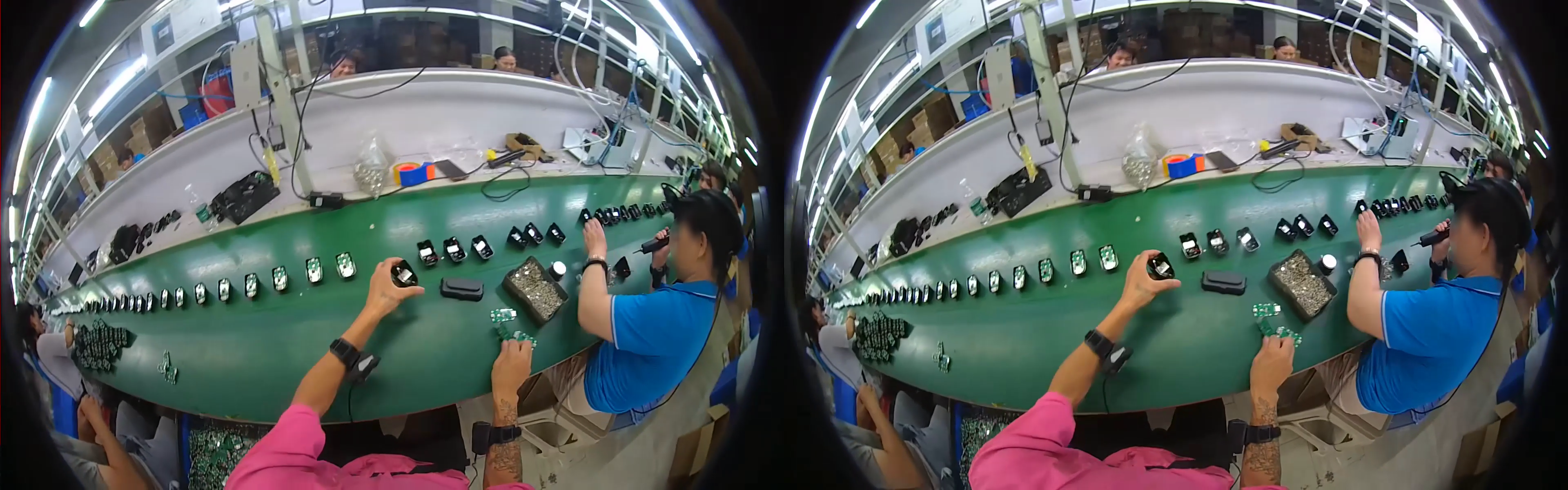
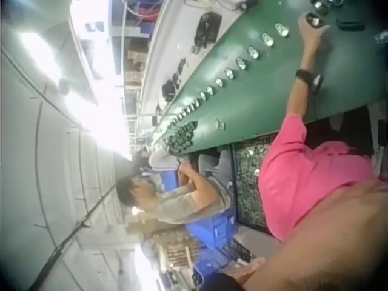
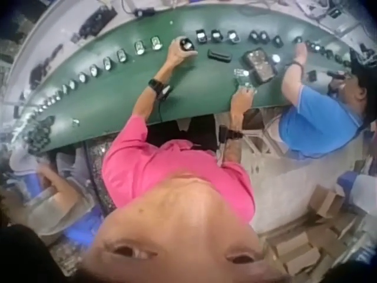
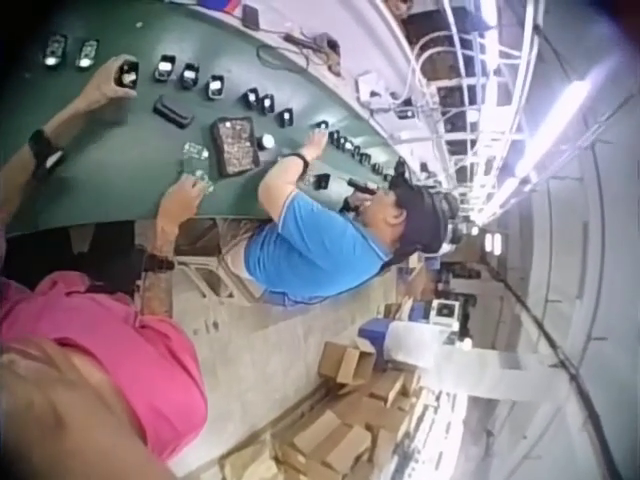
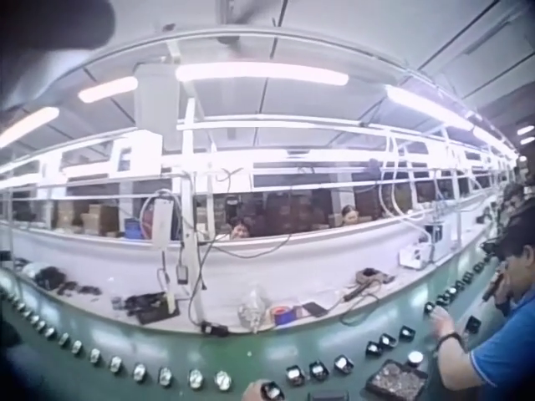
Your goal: Assembling electronic components by manually placing PCB boards into plastic housing units on a factory production line.
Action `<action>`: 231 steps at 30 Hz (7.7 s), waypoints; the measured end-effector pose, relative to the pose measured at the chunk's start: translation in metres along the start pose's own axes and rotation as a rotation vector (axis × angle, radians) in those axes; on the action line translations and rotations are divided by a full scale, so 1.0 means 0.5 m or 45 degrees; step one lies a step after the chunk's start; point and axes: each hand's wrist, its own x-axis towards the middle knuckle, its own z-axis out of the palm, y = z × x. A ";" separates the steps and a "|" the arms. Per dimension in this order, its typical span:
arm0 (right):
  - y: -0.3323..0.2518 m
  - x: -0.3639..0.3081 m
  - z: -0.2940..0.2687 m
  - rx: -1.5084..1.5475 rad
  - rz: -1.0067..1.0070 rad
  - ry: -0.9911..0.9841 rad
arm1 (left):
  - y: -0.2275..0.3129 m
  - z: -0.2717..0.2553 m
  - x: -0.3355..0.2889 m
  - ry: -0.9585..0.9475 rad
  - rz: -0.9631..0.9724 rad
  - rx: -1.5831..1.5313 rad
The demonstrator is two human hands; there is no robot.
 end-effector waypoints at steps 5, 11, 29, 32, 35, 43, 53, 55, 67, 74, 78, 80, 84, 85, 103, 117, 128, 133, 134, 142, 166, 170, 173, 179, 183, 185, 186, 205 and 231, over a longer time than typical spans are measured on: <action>-0.063 0.020 -0.036 0.733 0.110 -0.060 | 0.078 -0.055 -0.131 -0.021 0.023 -0.431; -0.217 0.043 -0.149 1.560 0.170 -0.723 | 0.157 -0.117 -0.203 -0.164 0.225 -0.151; -0.316 0.000 -0.138 1.572 0.354 -0.747 | 0.194 -0.147 -0.261 -0.081 0.265 -0.124; -0.327 0.001 -0.153 1.682 0.453 -0.812 | 0.195 -0.152 -0.264 -0.076 0.242 -0.103; -0.332 0.006 -0.157 1.726 0.468 -0.788 | 0.196 -0.153 -0.268 -0.064 0.253 -0.105; -0.330 -0.001 -0.159 1.732 0.435 -0.868 | 0.198 -0.149 -0.270 -0.034 0.343 -0.047; -0.326 -0.005 -0.156 1.732 0.435 -0.871 | 0.199 -0.152 -0.278 -0.033 0.329 -0.072; -0.322 -0.007 -0.154 1.748 0.442 -0.871 | 0.200 -0.154 -0.280 -0.036 0.327 -0.075; -0.322 -0.009 -0.150 1.789 0.488 -0.869 | 0.207 -0.157 -0.283 -0.068 0.321 -0.084; -0.329 -0.021 -0.144 1.685 0.367 -0.841 | 0.194 -0.157 -0.280 -0.045 0.291 -0.049; -0.323 -0.033 -0.122 1.390 0.253 -0.654 | 0.207 -0.156 -0.291 -0.036 0.040 -0.248; -0.326 -0.040 -0.117 1.238 0.155 -0.537 | 0.200 -0.152 -0.297 -0.011 0.088 -0.145; -0.341 -0.055 -0.124 1.081 0.024 -0.427 | 0.179 -0.157 -0.303 -0.127 0.046 -0.151; -0.341 -0.056 -0.121 1.042 -0.041 -0.446 | 0.170 -0.155 -0.303 -0.113 0.080 -0.129; -0.348 -0.068 -0.100 0.886 -0.109 -0.331 | 0.177 -0.162 -0.339 -0.358 -0.271 -0.940; -0.382 -0.085 -0.145 1.091 -0.177 -0.486 | 0.200 -0.147 -0.372 0.041 -0.016 -0.232; -0.355 -0.103 -0.150 1.716 0.028 -0.878 | 0.213 -0.164 -0.393 -0.057 -0.308 -0.609; -0.366 -0.095 -0.187 1.308 -0.337 -0.651 | 0.239 -0.185 -0.401 0.010 -0.321 -0.638; -0.374 -0.090 -0.197 1.041 -0.552 -0.468 | 0.244 -0.193 -0.399 0.030 -0.276 -0.579; -0.376 -0.054 -0.237 0.974 -0.692 -0.778 | 0.247 -0.216 -0.406 0.052 -0.009 -0.411; -0.363 -0.044 -0.247 1.013 -0.663 -1.022 | 0.254 -0.243 -0.419 -0.234 -0.027 -0.143; -0.360 -0.071 -0.202 1.044 -0.516 -0.910 | 0.222 -0.216 -0.419 -0.145 -0.040 -0.318; -0.356 -0.077 -0.193 0.986 -0.524 -0.980 | 0.203 -0.225 -0.431 -0.306 -0.334 -0.444; -0.346 -0.101 -0.156 0.928 -0.292 -1.016 | 0.152 -0.206 -0.449 -0.194 -0.381 -0.692; -0.337 -0.128 -0.132 1.228 0.022 -1.124 | 0.125 -0.208 -0.471 -0.227 -0.395 -1.052; -0.333 -0.134 -0.132 1.289 0.124 -1.232 | 0.125 -0.210 -0.480 -0.262 -0.373 -0.941; -0.326 -0.138 -0.123 1.346 0.117 -1.228 | 0.125 -0.210 -0.478 -0.232 -0.325 -0.878; -0.365 -0.170 -0.124 1.097 -0.395 -0.943 | 0.114 -0.165 -0.489 0.091 -0.282 -0.584; -0.375 -0.133 -0.151 1.168 -0.072 -1.080 | 0.144 -0.209 -0.478 -0.013 -0.298 -0.727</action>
